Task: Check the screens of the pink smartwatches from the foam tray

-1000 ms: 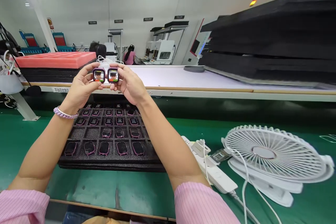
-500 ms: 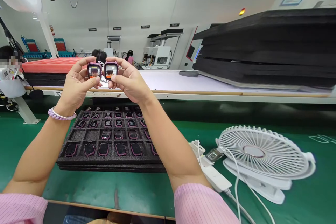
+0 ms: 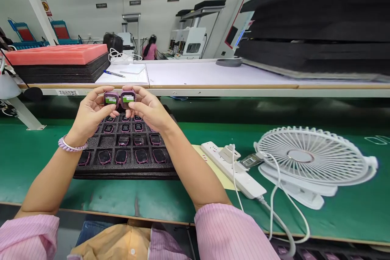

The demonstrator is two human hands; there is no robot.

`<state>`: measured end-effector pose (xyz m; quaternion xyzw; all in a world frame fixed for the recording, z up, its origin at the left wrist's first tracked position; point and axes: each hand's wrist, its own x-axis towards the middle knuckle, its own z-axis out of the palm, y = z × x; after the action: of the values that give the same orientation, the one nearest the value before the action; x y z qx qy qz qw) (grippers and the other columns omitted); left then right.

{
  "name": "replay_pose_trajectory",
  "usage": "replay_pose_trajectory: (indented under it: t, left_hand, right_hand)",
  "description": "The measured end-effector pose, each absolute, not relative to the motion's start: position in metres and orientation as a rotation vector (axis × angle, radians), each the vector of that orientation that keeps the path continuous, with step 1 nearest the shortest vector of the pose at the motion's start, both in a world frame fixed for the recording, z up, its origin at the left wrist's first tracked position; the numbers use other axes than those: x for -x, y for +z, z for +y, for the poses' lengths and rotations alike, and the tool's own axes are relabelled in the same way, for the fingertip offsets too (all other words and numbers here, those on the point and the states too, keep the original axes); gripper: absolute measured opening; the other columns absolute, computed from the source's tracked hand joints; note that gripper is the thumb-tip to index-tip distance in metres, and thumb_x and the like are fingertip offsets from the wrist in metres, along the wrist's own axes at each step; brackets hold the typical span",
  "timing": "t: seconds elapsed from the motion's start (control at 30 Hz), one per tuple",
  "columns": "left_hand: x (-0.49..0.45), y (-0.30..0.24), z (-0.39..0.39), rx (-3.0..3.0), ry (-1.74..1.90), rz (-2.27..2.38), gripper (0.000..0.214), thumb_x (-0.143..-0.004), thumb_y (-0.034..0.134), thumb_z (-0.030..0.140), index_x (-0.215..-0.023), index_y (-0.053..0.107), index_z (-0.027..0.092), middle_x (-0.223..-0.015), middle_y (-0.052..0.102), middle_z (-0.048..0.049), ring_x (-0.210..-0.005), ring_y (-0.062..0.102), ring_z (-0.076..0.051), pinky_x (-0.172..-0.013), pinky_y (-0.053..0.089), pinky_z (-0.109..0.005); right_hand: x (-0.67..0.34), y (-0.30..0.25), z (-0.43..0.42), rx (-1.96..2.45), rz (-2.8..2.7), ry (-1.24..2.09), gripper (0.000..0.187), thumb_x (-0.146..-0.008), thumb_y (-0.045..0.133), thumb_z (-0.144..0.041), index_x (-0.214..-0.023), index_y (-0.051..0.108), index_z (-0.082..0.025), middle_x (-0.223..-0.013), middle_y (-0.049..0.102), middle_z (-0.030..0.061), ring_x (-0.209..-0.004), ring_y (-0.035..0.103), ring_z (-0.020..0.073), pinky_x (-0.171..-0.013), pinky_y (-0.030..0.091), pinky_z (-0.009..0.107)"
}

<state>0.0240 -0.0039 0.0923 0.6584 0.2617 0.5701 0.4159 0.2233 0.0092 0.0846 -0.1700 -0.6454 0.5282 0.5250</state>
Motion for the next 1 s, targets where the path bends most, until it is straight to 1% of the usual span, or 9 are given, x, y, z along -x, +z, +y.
replay_pose_trajectory:
  t: [0.13, 0.3, 0.37, 0.5, 0.6, 0.67, 0.8, 0.9, 1.0]
  left_hand:
    - [-0.024, 0.089, -0.003, -1.646, 1.445, 0.682, 0.051, -0.075, 0.089, 0.032, -0.119, 0.065, 0.018, -0.099, 0.072, -0.003, -0.063, 0.068, -0.01, -0.061, 0.061, -0.019]
    - [-0.025, 0.087, -0.006, -1.625, 1.428, 0.668, 0.054, -0.075, 0.088, 0.03, -0.121, 0.063, 0.019, -0.103, 0.072, -0.0036, -0.07, 0.071, -0.011, -0.073, 0.067, -0.023]
    - [-0.025, 0.086, -0.006, -1.613, 1.42, 0.666, 0.054, -0.075, 0.087, 0.03, -0.122, 0.063, 0.019, -0.103, 0.073, -0.004, -0.071, 0.073, -0.012, -0.074, 0.068, -0.024]
    - [-0.025, 0.086, -0.008, -1.601, 1.414, 0.686, 0.048, -0.078, 0.083, 0.03, -0.12, 0.064, 0.018, -0.101, 0.074, -0.0038, -0.066, 0.074, -0.012, -0.067, 0.068, -0.022]
    - [-0.024, 0.088, -0.011, -1.587, 1.408, 0.707, 0.045, -0.078, 0.081, 0.029, -0.118, 0.065, 0.018, -0.101, 0.075, -0.0036, -0.064, 0.074, -0.012, -0.066, 0.068, -0.022]
    - [-0.024, 0.089, -0.012, -1.578, 1.396, 0.719, 0.044, -0.078, 0.079, 0.029, -0.119, 0.065, 0.019, -0.101, 0.075, -0.0036, -0.066, 0.075, -0.013, -0.067, 0.068, -0.022]
    - [-0.025, 0.088, -0.011, -1.576, 1.376, 0.727, 0.046, -0.078, 0.076, 0.028, -0.121, 0.064, 0.019, -0.099, 0.074, -0.0028, -0.067, 0.075, -0.015, -0.068, 0.069, -0.025]
    - [-0.022, 0.09, -0.016, -1.571, 1.379, 0.729, 0.046, -0.078, 0.077, 0.028, -0.121, 0.064, 0.02, -0.099, 0.074, -0.0028, -0.07, 0.075, -0.016, -0.069, 0.069, -0.027]
    - [-0.008, 0.097, -0.032, -1.569, 1.49, 0.72, 0.046, -0.083, 0.08, 0.034, -0.125, 0.064, 0.023, -0.112, 0.074, -0.0048, -0.086, 0.076, -0.02, -0.077, 0.069, -0.029]
  right_hand:
    - [-0.223, 0.08, 0.012, 0.373, -1.535, 1.296, 0.051, -0.083, 0.087, -0.039, -0.123, 0.06, -0.021, -0.093, 0.066, -0.0017, -0.063, 0.064, 0.0104, -0.058, 0.052, 0.023]
    - [-0.225, 0.078, 0.013, 0.368, -1.535, 1.296, 0.055, -0.08, 0.089, -0.038, -0.124, 0.06, -0.022, -0.097, 0.068, -0.0009, -0.064, 0.064, 0.0109, -0.064, 0.058, 0.025]
    - [-0.225, 0.077, 0.014, 0.367, -1.534, 1.293, 0.056, -0.08, 0.09, -0.038, -0.123, 0.06, -0.022, -0.098, 0.068, -0.0007, -0.064, 0.064, 0.0104, -0.064, 0.058, 0.025]
    - [-0.224, 0.076, 0.015, 0.385, -1.534, 1.272, 0.054, -0.082, 0.091, -0.043, -0.121, 0.06, -0.021, -0.091, 0.066, -0.0017, -0.06, 0.061, 0.0089, -0.057, 0.053, 0.021]
    - [-0.223, 0.075, 0.014, 0.416, -1.534, 1.253, 0.056, -0.082, 0.091, -0.047, -0.121, 0.061, -0.021, -0.088, 0.064, -0.0023, -0.059, 0.059, 0.0088, -0.055, 0.051, 0.021]
    - [-0.223, 0.075, 0.014, 0.432, -1.534, 1.253, 0.056, -0.081, 0.091, -0.047, -0.121, 0.061, -0.021, -0.09, 0.064, -0.0016, -0.06, 0.059, 0.0093, -0.056, 0.053, 0.023]
    - [-0.221, 0.075, 0.012, 0.427, -1.53, 1.25, 0.054, -0.077, 0.089, -0.037, -0.121, 0.061, -0.021, -0.096, 0.065, -0.0008, -0.062, 0.059, 0.0096, -0.059, 0.056, 0.025]
    - [-0.222, 0.078, 0.003, 0.439, -1.539, 1.259, 0.057, -0.077, 0.09, -0.037, -0.122, 0.06, -0.022, -0.101, 0.068, 0.0012, -0.063, 0.059, 0.0102, -0.061, 0.057, 0.026]
    - [-0.236, 0.084, -0.01, 0.479, -1.499, 1.225, 0.053, -0.086, 0.087, -0.047, -0.126, 0.061, -0.024, -0.109, 0.069, 0.0056, -0.072, 0.064, 0.0138, -0.064, 0.059, 0.029]
